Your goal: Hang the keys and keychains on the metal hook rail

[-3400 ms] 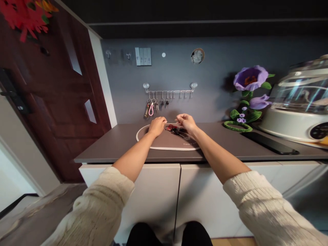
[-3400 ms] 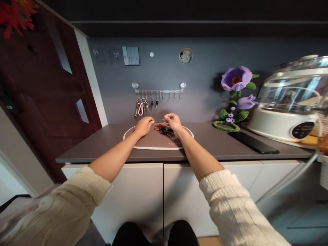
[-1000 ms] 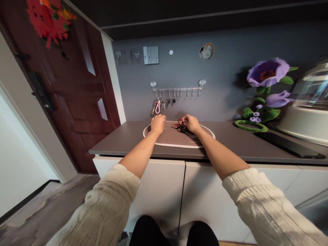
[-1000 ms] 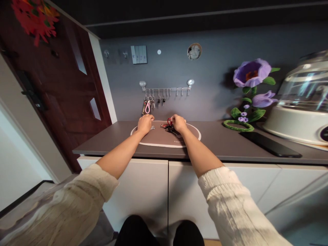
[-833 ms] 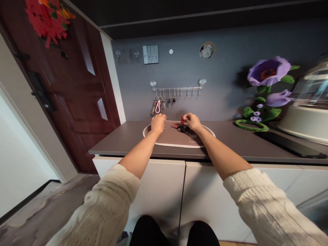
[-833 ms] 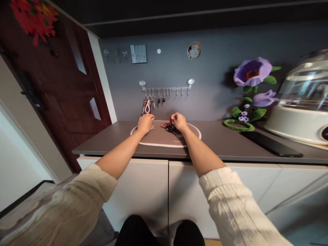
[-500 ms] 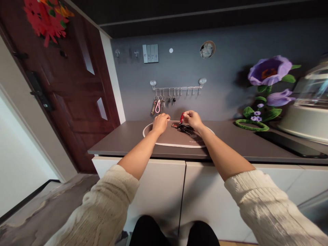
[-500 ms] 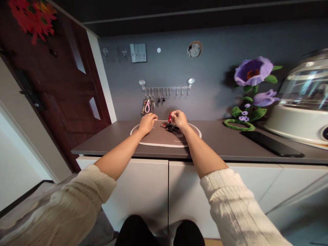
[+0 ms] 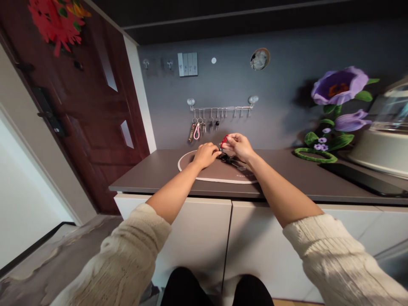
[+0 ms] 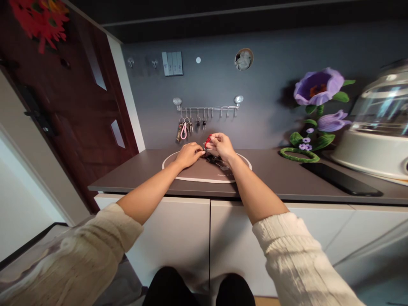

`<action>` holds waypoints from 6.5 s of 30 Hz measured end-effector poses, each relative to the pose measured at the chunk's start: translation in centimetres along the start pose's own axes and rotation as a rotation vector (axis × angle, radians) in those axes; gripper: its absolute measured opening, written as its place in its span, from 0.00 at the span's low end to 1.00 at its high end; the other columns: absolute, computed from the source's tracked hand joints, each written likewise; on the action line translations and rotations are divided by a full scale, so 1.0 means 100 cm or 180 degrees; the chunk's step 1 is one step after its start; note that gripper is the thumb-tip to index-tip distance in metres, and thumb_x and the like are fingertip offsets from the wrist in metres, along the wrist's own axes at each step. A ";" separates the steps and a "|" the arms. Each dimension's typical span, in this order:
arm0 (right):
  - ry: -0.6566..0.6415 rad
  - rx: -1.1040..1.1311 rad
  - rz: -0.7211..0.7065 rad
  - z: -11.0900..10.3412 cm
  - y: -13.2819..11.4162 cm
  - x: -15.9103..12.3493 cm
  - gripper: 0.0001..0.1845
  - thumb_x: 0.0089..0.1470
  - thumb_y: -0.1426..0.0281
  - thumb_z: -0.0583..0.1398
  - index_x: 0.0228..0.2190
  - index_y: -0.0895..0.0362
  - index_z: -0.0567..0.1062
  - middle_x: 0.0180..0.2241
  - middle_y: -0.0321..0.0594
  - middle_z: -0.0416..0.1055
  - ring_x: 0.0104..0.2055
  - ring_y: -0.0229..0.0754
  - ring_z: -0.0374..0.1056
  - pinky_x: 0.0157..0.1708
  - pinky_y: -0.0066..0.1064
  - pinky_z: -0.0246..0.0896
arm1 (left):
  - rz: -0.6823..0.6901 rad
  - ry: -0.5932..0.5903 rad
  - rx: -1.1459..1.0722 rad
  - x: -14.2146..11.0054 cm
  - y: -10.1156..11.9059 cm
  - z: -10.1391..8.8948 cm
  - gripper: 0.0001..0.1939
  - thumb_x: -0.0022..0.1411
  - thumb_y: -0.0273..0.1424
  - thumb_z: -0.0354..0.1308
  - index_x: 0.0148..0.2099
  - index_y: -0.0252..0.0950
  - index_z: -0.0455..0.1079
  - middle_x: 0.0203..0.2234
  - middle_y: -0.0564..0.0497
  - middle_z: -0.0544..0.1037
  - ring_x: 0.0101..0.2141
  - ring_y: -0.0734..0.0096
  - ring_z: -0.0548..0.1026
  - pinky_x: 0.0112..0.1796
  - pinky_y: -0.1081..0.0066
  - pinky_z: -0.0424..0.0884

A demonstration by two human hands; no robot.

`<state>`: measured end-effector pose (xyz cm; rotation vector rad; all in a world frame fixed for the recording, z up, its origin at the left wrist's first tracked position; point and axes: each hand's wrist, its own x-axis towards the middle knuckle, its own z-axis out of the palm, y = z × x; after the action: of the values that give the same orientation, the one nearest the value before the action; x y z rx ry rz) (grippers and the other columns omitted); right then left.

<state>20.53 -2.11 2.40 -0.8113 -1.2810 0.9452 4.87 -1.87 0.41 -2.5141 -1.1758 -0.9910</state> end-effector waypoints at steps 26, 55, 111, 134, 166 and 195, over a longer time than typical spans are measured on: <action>0.0000 0.0155 0.0002 -0.002 -0.004 -0.001 0.04 0.53 0.72 0.55 0.28 0.57 0.63 0.25 0.33 0.66 0.29 0.32 0.70 0.39 0.30 0.67 | -0.0564 0.0458 -0.0351 0.007 -0.009 0.004 0.11 0.61 0.29 0.44 0.37 0.36 0.68 0.35 0.48 0.72 0.39 0.70 0.68 0.41 0.71 0.62; -0.0980 -0.0747 -0.0210 0.009 0.019 -0.005 0.14 0.44 0.61 0.59 0.30 0.58 0.68 0.25 0.31 0.66 0.26 0.32 0.62 0.32 0.26 0.58 | -0.0427 0.0994 -0.0966 0.010 -0.006 0.001 0.09 0.60 0.29 0.46 0.33 0.34 0.66 0.32 0.50 0.72 0.35 0.74 0.68 0.39 0.74 0.63; 0.1388 0.0248 0.0285 0.030 -0.011 0.115 0.05 0.52 0.75 0.54 0.25 0.58 0.63 0.13 0.29 0.59 0.15 0.30 0.62 0.17 0.21 0.63 | -0.1357 0.0402 0.0845 0.004 -0.004 -0.002 0.16 0.63 0.29 0.40 0.39 0.33 0.69 0.37 0.43 0.73 0.40 0.64 0.70 0.39 0.67 0.64; 0.1663 -0.0727 -0.0053 -0.001 0.010 0.095 0.03 0.44 0.71 0.55 0.24 0.58 0.68 0.21 0.31 0.67 0.23 0.30 0.61 0.30 0.23 0.60 | -0.1716 0.0468 0.0721 0.000 -0.015 -0.011 0.15 0.63 0.31 0.42 0.40 0.34 0.69 0.38 0.43 0.73 0.41 0.64 0.71 0.39 0.67 0.64; -0.0619 -0.2646 -0.0480 0.033 0.039 0.007 0.11 0.35 0.84 0.61 0.18 0.56 0.73 0.20 0.33 0.69 0.26 0.36 0.62 0.35 0.27 0.54 | -0.1197 -0.0993 -0.0252 -0.018 -0.045 -0.007 0.11 0.51 0.38 0.56 0.27 0.35 0.72 0.25 0.51 0.75 0.24 0.74 0.68 0.26 0.74 0.59; -0.0401 -0.1765 -0.0047 0.046 0.029 0.000 0.03 0.47 0.73 0.58 0.24 0.60 0.72 0.20 0.36 0.68 0.21 0.31 0.60 0.26 0.24 0.55 | -0.1491 0.0586 -0.1023 -0.006 -0.050 -0.006 0.05 0.55 0.28 0.52 0.31 0.33 0.69 0.29 0.49 0.76 0.30 0.74 0.71 0.35 0.74 0.64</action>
<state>15.60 -0.98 0.39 -1.1780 -1.6896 0.6368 0.59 0.80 0.01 -2.3396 -1.7045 -1.6000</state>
